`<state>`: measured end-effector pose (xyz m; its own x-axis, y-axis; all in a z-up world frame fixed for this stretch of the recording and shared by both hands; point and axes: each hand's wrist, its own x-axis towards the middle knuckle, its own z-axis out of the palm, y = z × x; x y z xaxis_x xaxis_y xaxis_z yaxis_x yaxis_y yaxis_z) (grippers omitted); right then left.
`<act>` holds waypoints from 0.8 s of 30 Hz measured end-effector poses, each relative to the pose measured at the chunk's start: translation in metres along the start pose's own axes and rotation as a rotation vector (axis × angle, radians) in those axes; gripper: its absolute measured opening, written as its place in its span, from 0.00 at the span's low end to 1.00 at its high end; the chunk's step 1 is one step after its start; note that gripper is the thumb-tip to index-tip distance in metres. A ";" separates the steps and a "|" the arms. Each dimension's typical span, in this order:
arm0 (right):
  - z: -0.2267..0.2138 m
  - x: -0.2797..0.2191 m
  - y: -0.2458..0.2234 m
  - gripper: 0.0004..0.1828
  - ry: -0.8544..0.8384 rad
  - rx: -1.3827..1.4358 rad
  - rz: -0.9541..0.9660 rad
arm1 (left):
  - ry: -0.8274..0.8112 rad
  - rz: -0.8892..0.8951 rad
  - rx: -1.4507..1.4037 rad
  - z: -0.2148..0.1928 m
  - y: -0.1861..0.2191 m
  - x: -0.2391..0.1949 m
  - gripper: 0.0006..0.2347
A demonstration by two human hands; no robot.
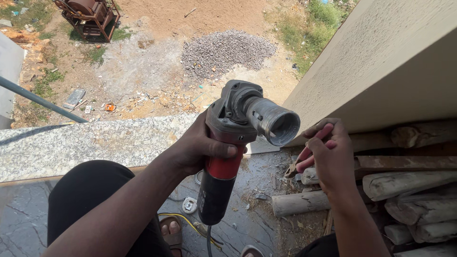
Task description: The person uses an angle grinder with a circular attachment to shape or smooth the edge of a granite slab on a balcony.
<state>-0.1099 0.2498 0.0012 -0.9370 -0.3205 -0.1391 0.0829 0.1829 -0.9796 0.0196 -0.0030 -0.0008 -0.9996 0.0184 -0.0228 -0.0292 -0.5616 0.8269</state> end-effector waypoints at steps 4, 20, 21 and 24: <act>0.020 0.009 0.037 0.13 -0.120 -0.387 0.182 | 0.242 0.005 0.156 0.010 -0.003 0.007 0.32; 0.084 -0.045 0.231 0.19 -1.063 -1.420 -0.657 | 0.684 -0.077 0.364 0.003 -0.017 0.026 0.30; 0.085 -0.042 0.227 0.23 -1.199 -1.473 -0.410 | 0.706 -0.117 0.395 0.003 -0.018 0.026 0.33; 0.088 -0.017 0.197 0.32 -1.285 -1.423 0.078 | 0.768 -0.203 0.448 -0.003 -0.024 0.029 0.37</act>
<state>-0.0473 0.2093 -0.2026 -0.1133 -0.5456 -0.8304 -0.8158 0.5282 -0.2357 -0.0090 0.0082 -0.0228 -0.7065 -0.5643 -0.4272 -0.3618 -0.2308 0.9032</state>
